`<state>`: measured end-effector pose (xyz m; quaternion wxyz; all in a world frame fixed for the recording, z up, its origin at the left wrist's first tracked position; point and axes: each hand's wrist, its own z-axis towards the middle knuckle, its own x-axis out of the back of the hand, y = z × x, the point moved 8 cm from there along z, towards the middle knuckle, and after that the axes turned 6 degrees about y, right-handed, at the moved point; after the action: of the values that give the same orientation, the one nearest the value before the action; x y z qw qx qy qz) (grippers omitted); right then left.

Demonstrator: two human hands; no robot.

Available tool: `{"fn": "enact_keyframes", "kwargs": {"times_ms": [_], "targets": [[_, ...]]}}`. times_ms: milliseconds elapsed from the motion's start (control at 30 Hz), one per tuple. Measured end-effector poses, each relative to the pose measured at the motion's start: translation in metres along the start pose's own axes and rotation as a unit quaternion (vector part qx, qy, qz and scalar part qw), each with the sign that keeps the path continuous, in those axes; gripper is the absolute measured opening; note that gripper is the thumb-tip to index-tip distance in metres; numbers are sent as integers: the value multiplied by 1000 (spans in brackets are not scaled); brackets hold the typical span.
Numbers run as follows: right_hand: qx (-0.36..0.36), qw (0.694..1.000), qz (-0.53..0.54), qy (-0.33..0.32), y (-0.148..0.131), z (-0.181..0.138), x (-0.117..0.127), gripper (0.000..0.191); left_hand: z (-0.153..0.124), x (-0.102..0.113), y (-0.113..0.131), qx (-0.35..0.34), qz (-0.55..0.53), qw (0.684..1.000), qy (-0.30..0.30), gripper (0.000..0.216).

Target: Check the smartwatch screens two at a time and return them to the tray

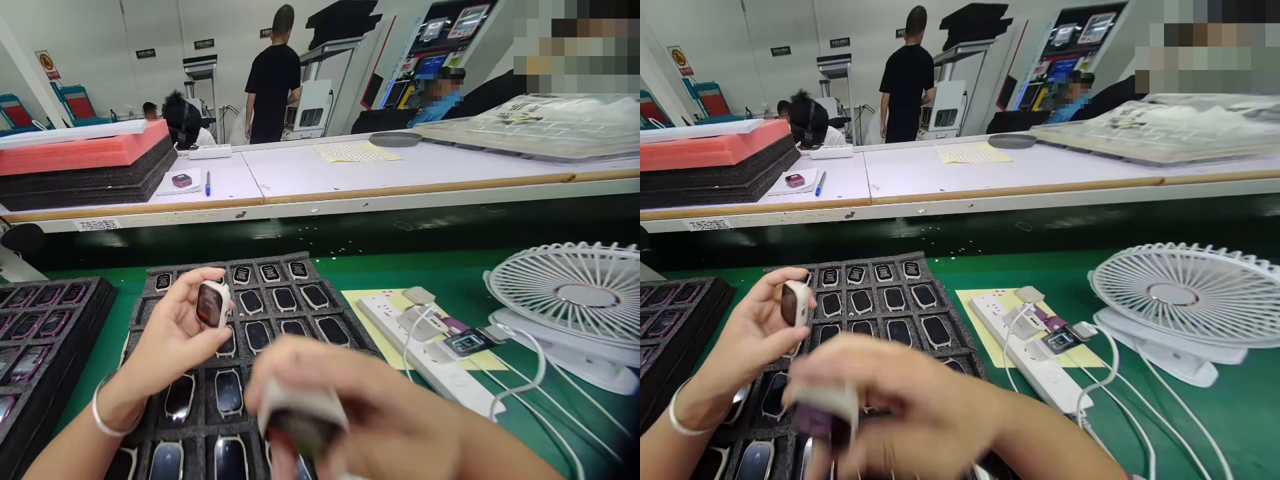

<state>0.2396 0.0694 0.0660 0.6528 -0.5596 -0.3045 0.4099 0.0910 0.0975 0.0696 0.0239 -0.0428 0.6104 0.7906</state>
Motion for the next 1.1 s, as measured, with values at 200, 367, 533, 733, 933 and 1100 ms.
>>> {"fn": "enact_keyframes", "kwargs": {"times_ms": [200, 367, 533, 733, 933, 1100], "targets": [[-36, 929, 276, 243, 62, 54, 71, 51, 26, 17, -56, 68, 61, 992, 82, 45], [-108, 897, 308, 297, 102, 62, 92, 23, 26, 17, -81, 121, 17, 988, 96, 56], [-106, 894, 318, 298, 104, 61, 97, 22, 23, 20, -85, 179, -77, 973, 120, 59], [-107, 902, 286, 305, 103, 59, 106, 20, 22, 21, -87, 242, -193, 940, 146, 45], [-115, 906, 264, 309, 105, 57, 106, 23, 20, 19, -87, 246, -186, 942, 131, 43], [-113, 916, 248, 294, 104, 59, 101, 23, 20, 15, -87, 230, -168, 953, 103, 49]]}}
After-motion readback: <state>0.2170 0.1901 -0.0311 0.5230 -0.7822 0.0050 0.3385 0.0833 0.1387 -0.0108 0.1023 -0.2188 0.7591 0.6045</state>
